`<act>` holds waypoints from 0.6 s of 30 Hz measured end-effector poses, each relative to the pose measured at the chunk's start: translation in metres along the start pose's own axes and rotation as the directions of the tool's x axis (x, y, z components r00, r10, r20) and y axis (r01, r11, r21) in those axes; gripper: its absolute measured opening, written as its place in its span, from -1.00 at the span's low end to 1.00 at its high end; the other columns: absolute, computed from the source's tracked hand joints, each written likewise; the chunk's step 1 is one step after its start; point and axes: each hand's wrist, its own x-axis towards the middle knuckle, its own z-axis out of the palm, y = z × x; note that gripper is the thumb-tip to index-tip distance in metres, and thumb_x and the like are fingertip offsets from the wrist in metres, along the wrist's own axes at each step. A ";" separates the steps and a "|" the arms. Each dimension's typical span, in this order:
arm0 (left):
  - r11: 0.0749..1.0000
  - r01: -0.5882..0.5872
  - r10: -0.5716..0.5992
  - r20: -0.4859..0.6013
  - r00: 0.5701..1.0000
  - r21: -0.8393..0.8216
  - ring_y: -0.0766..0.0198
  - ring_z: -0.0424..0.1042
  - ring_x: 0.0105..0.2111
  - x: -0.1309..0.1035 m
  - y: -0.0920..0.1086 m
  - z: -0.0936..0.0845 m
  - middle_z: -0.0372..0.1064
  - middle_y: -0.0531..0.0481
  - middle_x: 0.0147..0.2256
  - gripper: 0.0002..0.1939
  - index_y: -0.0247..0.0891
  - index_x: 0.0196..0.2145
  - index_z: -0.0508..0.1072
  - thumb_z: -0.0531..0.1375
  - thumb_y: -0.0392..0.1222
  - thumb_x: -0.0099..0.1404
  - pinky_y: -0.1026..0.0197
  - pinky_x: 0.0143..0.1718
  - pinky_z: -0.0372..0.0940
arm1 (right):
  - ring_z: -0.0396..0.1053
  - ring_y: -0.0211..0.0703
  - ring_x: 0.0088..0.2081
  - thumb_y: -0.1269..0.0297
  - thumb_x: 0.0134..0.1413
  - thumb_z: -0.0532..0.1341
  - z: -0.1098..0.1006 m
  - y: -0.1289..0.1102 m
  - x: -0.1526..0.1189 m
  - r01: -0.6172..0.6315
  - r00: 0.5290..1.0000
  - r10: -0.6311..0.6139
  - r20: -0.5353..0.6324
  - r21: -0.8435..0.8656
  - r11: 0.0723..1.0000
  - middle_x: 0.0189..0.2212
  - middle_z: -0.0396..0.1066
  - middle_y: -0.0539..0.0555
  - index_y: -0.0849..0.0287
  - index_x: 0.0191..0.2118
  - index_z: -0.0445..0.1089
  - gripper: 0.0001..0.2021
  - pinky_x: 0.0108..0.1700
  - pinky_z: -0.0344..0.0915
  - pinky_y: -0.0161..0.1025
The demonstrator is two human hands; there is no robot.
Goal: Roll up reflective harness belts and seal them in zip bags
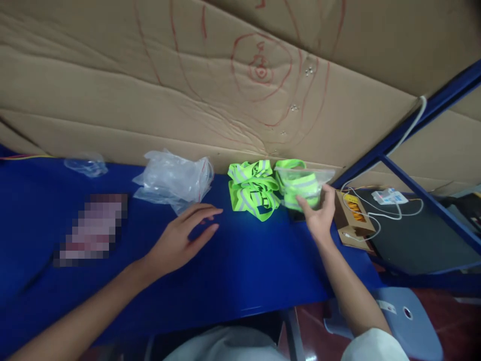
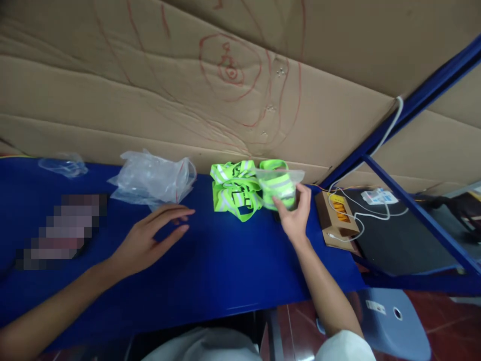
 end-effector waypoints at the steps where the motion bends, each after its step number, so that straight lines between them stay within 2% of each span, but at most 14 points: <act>1: 0.994 0.035 -0.032 0.033 0.999 -0.103 0.21 0.55 -0.14 0.003 0.003 0.001 0.49 -0.06 0.01 -0.65 -0.04 0.14 0.45 0.22 -0.15 0.42 0.16 -0.06 0.44 | 0.39 0.09 0.07 -0.01 0.06 0.41 0.004 -0.013 -0.010 -0.015 0.992 0.005 0.123 0.078 0.997 0.03 0.35 0.20 0.11 0.15 0.28 -0.40 0.14 0.38 0.04; 2: 0.976 0.074 -0.065 0.051 0.997 -0.203 0.22 0.55 -0.17 0.006 0.005 0.003 0.50 -0.08 -0.01 -0.65 -0.06 0.14 0.45 0.23 -0.12 0.41 0.18 -0.11 0.45 | 0.41 0.09 0.07 0.00 0.07 0.41 0.010 -0.024 -0.021 -0.038 0.966 -0.002 0.260 0.148 0.988 0.04 0.37 0.19 0.08 0.15 0.30 -0.42 0.13 0.40 0.03; 4: 0.913 0.152 -0.137 0.066 0.988 -0.380 0.20 0.54 -0.16 0.009 0.004 0.006 0.51 -0.12 -0.04 -0.64 -0.11 0.11 0.45 0.25 -0.06 0.40 0.18 -0.14 0.45 | 0.46 0.07 0.04 0.01 0.08 0.42 0.024 -0.043 -0.041 -0.133 0.854 -0.017 0.520 0.249 0.959 0.04 0.43 0.15 0.04 0.13 0.36 -0.46 0.10 0.44 -0.01; 6: 0.836 0.232 -0.219 0.085 0.972 -0.497 0.17 0.54 -0.14 0.006 0.000 0.009 0.53 -0.14 -0.07 -0.65 -0.17 0.06 0.49 0.26 0.01 0.38 0.17 -0.13 0.43 | 0.50 0.05 0.01 0.02 0.09 0.42 0.038 -0.054 -0.060 -0.246 0.755 -0.006 0.655 0.293 0.924 0.02 0.49 0.12 0.01 0.13 0.40 -0.49 0.06 0.48 -0.03; 7: 0.800 0.274 -0.257 0.108 0.960 -0.534 0.16 0.53 -0.15 0.004 -0.003 0.011 0.54 -0.13 -0.10 -0.65 -0.19 0.02 0.51 0.26 0.04 0.38 0.17 -0.13 0.42 | 0.52 0.05 0.00 0.03 0.10 0.42 0.044 -0.056 -0.069 -0.285 0.737 0.012 0.676 0.295 0.912 0.02 0.51 0.11 0.00 0.14 0.40 -0.49 0.05 0.49 -0.04; 12: 0.645 0.455 -0.392 0.246 0.887 -0.614 0.21 0.48 -0.28 -0.005 -0.012 0.017 0.54 -0.08 -0.25 -0.65 -0.23 -0.17 0.58 0.28 0.12 0.33 0.19 -0.22 0.39 | 0.48 0.12 0.13 0.13 0.08 0.45 0.055 -0.048 -0.095 -0.267 0.730 0.038 0.683 0.233 0.935 0.13 0.49 0.14 -0.06 0.28 0.33 -0.35 0.17 0.44 0.07; 15: 0.519 0.537 -0.487 0.286 0.825 -0.665 0.27 0.40 -0.40 -0.002 -0.015 0.019 0.49 -0.03 -0.36 -0.63 -0.23 -0.24 0.60 0.30 0.16 0.28 0.23 -0.37 0.34 | 0.45 0.13 0.19 0.16 0.14 0.41 0.056 -0.042 -0.098 -0.269 0.715 0.047 0.697 0.212 0.940 0.18 0.46 0.15 -0.07 0.30 0.31 -0.39 0.20 0.43 0.09; 18: 0.395 0.606 -0.553 0.348 0.757 -0.691 0.28 0.37 -0.44 0.002 -0.018 0.016 0.47 -0.02 -0.39 -0.65 -0.24 -0.30 0.61 0.30 0.13 0.24 0.25 -0.45 0.28 | 0.44 0.11 0.20 0.18 0.20 0.37 0.057 -0.042 -0.097 -0.202 0.724 0.030 0.689 0.170 0.965 0.21 0.44 0.13 -0.10 0.31 0.31 -0.43 0.21 0.42 0.08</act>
